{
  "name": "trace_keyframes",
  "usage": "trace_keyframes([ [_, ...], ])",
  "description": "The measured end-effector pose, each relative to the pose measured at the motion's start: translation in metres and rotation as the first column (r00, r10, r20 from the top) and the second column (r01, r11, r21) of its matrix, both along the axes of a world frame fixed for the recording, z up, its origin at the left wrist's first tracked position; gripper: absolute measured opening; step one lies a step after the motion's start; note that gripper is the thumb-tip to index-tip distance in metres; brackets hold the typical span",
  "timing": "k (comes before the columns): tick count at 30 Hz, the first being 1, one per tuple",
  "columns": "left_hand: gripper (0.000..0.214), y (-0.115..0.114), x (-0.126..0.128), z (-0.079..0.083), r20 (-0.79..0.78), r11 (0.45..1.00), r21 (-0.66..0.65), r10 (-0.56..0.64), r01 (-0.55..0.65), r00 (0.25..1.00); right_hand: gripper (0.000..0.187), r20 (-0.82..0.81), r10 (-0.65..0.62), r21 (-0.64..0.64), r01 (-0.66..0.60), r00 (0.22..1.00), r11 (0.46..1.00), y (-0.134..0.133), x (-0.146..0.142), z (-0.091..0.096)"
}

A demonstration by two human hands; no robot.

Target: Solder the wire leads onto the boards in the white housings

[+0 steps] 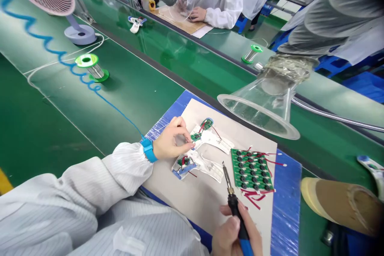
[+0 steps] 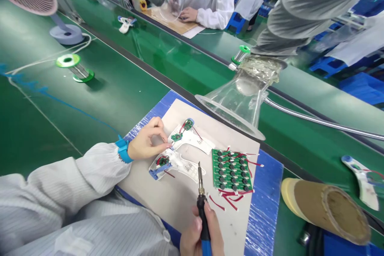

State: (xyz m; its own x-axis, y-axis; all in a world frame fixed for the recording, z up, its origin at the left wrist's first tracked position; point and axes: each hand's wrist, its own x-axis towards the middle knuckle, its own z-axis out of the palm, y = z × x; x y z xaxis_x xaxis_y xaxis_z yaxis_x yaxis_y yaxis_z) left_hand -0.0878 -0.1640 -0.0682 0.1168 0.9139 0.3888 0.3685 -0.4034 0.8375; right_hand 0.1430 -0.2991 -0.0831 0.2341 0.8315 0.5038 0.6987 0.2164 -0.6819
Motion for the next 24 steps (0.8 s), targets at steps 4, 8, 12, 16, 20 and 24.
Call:
trace_keyframes([
  [4,0.014,0.000,0.000,-0.001,-0.012,1.000,0.000,-0.018,0.018,1.000,0.030,0.067,-0.010,-0.032,0.012,0.998,0.999,-0.005,0.001,-0.006],
  [8,0.015,-0.001,-0.001,-0.001,-0.045,1.000,-0.023,-0.017,0.016,0.999,0.024,0.115,0.070,-0.073,-0.061,0.991,0.995,-0.009,0.003,-0.009],
  [12,0.016,-0.001,0.001,-0.003,-0.094,1.000,-0.023,-0.020,0.018,0.995,0.020,0.128,0.050,-0.086,-0.040,0.990,0.996,-0.010,-0.001,-0.005],
  [16,0.015,0.000,0.001,-0.005,-0.060,1.000,-0.004,-0.030,0.030,0.998,0.020,0.158,0.014,-0.088,0.000,0.987,0.996,-0.004,-0.009,0.004],
  [20,0.014,0.000,0.002,-0.004,-0.020,0.999,0.029,-0.036,0.037,0.999,0.025,0.192,-0.023,-0.067,0.036,0.981,0.997,-0.001,-0.014,0.010],
  [24,0.012,-0.001,0.004,-0.004,-0.002,0.998,0.037,-0.051,0.052,0.999,0.023,0.190,0.000,-0.077,0.015,0.982,0.997,-0.003,-0.010,0.007],
])
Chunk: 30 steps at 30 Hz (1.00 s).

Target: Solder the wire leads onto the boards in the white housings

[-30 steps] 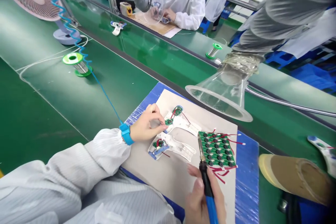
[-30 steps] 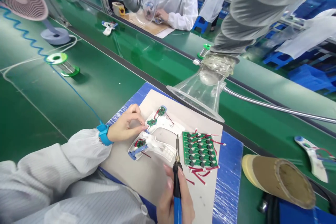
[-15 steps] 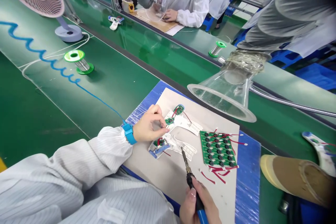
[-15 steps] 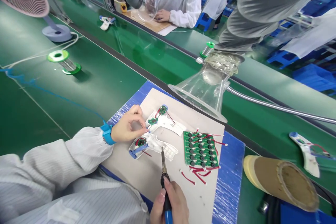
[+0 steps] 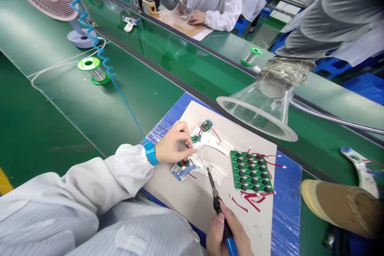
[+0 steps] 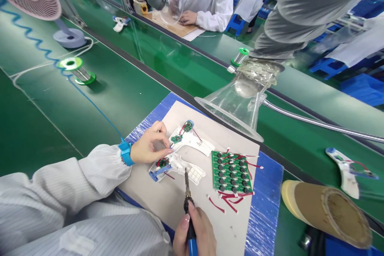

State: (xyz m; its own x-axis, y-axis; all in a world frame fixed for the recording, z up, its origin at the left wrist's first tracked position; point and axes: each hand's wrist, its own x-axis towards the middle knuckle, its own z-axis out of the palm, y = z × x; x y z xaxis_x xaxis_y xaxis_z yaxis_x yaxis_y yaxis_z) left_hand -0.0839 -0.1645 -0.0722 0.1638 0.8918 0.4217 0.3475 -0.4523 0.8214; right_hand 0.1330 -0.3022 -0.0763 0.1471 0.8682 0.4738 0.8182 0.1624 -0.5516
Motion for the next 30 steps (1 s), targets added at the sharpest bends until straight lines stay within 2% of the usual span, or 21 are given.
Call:
trace_keyframes([
  [6,0.012,0.000,0.000,-0.002,0.006,1.000,0.000,0.008,-0.008,1.000,0.021,-0.031,0.013,0.031,-0.012,0.999,0.999,-0.003,0.004,-0.008],
  [12,0.015,0.001,0.000,-0.003,0.001,1.000,0.015,0.022,-0.022,1.000,0.032,-0.060,-0.025,0.030,0.027,0.998,0.999,0.001,0.006,-0.012],
  [18,0.019,0.002,0.002,-0.008,-0.004,0.999,0.021,0.024,-0.024,1.000,0.032,-0.065,-0.069,0.028,0.070,0.996,0.997,0.003,0.003,-0.014],
  [30,0.021,0.003,0.002,-0.009,0.029,0.998,0.056,0.001,-0.003,1.000,0.037,-0.056,-0.098,-0.041,0.096,0.994,0.995,0.004,-0.002,-0.005],
])
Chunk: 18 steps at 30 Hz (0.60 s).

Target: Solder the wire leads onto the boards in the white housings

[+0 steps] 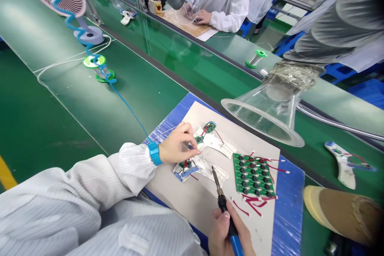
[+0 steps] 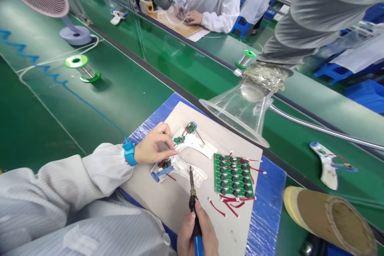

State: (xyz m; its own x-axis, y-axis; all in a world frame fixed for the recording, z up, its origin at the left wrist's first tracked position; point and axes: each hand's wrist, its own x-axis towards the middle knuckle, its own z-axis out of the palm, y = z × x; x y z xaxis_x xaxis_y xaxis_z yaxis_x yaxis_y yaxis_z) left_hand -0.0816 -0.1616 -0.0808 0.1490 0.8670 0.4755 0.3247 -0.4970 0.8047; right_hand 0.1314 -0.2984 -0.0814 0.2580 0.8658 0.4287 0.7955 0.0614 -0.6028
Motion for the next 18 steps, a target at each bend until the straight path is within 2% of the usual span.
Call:
trace_keyframes([
  [6,0.021,-0.0003,-0.0002,0.0005,0.014,1.000,-0.006,0.003,-0.002,1.000,0.039,0.009,-0.041,-0.003,0.041,0.999,0.999,0.0003,-0.0020,0.0006],
  [12,0.023,-0.0008,-0.0002,0.0019,-0.001,1.000,-0.017,-0.006,0.006,1.000,0.038,-0.012,0.014,0.030,-0.014,1.000,0.999,-0.0002,0.0037,-0.0044],
  [18,0.023,-0.0005,-0.0002,0.0015,-0.007,0.999,-0.038,0.001,-0.001,1.000,0.040,-0.028,0.051,0.001,-0.051,0.998,0.999,-0.0014,0.0072,-0.0047],
])
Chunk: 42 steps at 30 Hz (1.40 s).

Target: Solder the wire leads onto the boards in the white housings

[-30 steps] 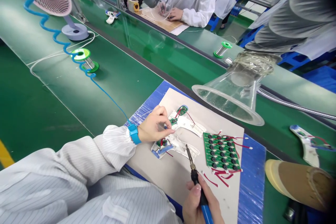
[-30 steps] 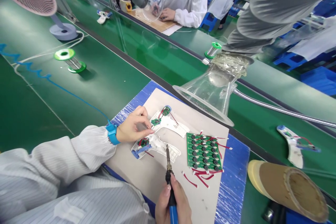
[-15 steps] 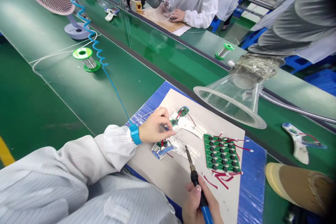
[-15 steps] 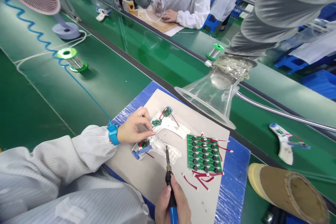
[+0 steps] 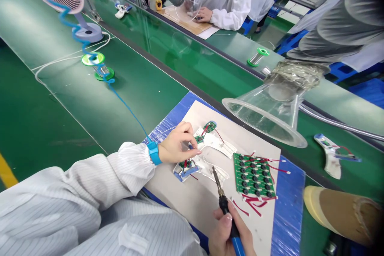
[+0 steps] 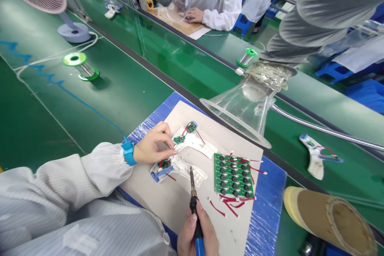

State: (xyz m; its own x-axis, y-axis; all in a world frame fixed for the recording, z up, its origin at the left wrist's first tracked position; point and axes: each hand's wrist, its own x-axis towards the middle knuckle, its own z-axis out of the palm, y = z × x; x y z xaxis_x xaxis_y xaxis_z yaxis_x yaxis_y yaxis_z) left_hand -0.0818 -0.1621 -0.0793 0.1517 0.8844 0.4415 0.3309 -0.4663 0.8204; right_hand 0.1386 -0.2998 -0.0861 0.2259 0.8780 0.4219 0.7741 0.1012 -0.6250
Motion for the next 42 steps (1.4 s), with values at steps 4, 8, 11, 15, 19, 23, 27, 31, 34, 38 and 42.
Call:
trace_keyframes([
  [4,0.022,0.000,0.000,0.000,0.001,1.000,-0.012,-0.010,0.010,1.000,0.041,0.001,-0.004,0.002,0.004,1.000,1.000,0.000,0.000,0.000],
  [8,0.021,-0.001,0.001,-0.001,-0.006,1.000,-0.015,-0.025,0.025,1.000,0.039,-0.004,0.011,0.002,-0.011,1.000,1.000,-0.001,-0.001,-0.001],
  [11,0.019,0.000,0.001,-0.002,-0.001,1.000,0.010,-0.022,0.022,1.000,0.038,-0.012,-0.018,0.005,0.018,1.000,1.000,-0.001,-0.003,0.000],
  [15,0.018,0.001,0.001,-0.001,0.012,1.000,0.013,0.023,-0.024,1.000,0.040,-0.021,-0.046,-0.037,0.045,0.999,0.998,0.003,-0.002,0.007],
  [19,0.018,0.001,0.001,0.001,0.020,0.999,0.016,0.031,-0.032,0.999,0.037,-0.021,-0.035,0.008,0.035,0.999,0.999,0.009,0.000,0.011],
  [23,0.020,0.000,0.001,0.001,0.012,1.000,0.009,0.026,-0.026,1.000,0.035,-0.039,-0.001,0.029,0.002,0.999,1.000,0.008,0.001,0.008],
  [27,0.018,0.006,0.001,0.005,0.010,0.995,-0.003,0.098,-0.098,0.995,0.031,-0.069,-0.030,0.041,0.033,0.997,0.999,0.013,-0.003,0.010],
  [31,0.015,0.027,0.006,0.014,-0.012,0.983,0.055,0.178,-0.177,0.984,0.020,-0.151,-0.072,0.186,0.100,0.986,0.977,0.040,-0.010,0.017],
  [34,0.015,0.043,0.012,0.015,-0.062,0.980,0.097,0.177,-0.171,0.982,0.017,-0.090,-0.059,0.299,0.083,0.994,0.951,0.062,-0.012,0.017],
  [38,0.015,0.050,0.014,0.007,-0.081,0.984,0.097,0.157,-0.149,0.984,0.016,-0.004,-0.025,0.290,0.025,1.000,0.957,0.076,-0.013,0.012],
  [42,0.016,0.049,0.012,0.000,-0.049,0.980,0.100,0.176,-0.171,0.983,0.017,0.041,-0.034,0.239,0.023,0.999,0.971,0.076,-0.016,0.012],
])
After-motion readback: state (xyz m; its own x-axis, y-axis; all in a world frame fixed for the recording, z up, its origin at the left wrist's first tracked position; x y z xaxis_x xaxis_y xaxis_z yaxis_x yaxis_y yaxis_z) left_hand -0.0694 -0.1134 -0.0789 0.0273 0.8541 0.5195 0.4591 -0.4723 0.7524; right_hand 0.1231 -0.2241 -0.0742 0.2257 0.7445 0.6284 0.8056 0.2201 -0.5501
